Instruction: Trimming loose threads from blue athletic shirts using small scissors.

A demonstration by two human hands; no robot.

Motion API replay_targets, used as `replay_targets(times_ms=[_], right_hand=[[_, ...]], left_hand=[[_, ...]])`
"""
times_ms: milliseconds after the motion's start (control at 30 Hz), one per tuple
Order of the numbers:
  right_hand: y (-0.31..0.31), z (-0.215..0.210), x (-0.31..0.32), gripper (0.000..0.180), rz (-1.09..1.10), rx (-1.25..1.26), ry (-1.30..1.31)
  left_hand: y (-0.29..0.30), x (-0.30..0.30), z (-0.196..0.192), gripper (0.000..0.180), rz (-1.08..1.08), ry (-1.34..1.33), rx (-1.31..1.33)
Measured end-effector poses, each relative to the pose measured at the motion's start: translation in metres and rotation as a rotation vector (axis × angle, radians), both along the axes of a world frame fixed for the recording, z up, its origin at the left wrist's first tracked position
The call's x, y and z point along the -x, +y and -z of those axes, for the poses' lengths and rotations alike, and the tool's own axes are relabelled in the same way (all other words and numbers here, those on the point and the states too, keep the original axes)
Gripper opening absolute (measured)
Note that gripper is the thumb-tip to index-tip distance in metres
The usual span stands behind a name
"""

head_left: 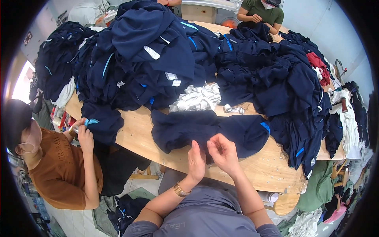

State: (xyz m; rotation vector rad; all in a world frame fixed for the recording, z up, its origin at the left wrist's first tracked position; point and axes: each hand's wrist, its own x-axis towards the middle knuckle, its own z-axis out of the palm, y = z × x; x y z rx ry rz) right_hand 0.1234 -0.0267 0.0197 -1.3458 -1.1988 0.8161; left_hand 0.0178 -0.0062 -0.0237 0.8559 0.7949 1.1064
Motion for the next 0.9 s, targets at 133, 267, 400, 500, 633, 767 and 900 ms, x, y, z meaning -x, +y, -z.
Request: replay_targets(times_ms=[133,267,400,500,633,767,900], right_hand=[[-0.014,-0.008,-0.007,0.011,-0.239,0.049,0.204],[-0.016,-0.007,-0.017,0.012,-0.361,-0.006,0.345],[0.005,-0.008,-0.005,0.014,0.046,-0.083,-0.066],[0.014,0.005,-0.002,0.014,0.08,-0.279,-0.226],[-0.003,-0.001,0.004,0.012,-0.014,-0.138,-0.142],[-0.026,-0.002,0.001,0.01,-0.304,-0.06,-0.112],[-0.032,-0.009,-0.006,0.015,-0.234,-0.054,0.043]], left_hand=[[0.006,-0.004,-0.014,0.047,0.025,-0.289,0.175],[0.01,-0.005,-0.018,0.052,0.064,-0.444,0.172],[0.006,-0.004,-0.02,0.052,0.09,-0.427,0.188],[0.005,-0.004,-0.016,0.049,0.055,-0.485,0.251],[0.012,0.007,-0.002,0.039,0.205,-0.463,0.29],[0.019,0.003,-0.019,0.035,0.117,-0.487,0.448],[0.017,0.002,-0.019,0.033,0.068,-0.574,0.421]])
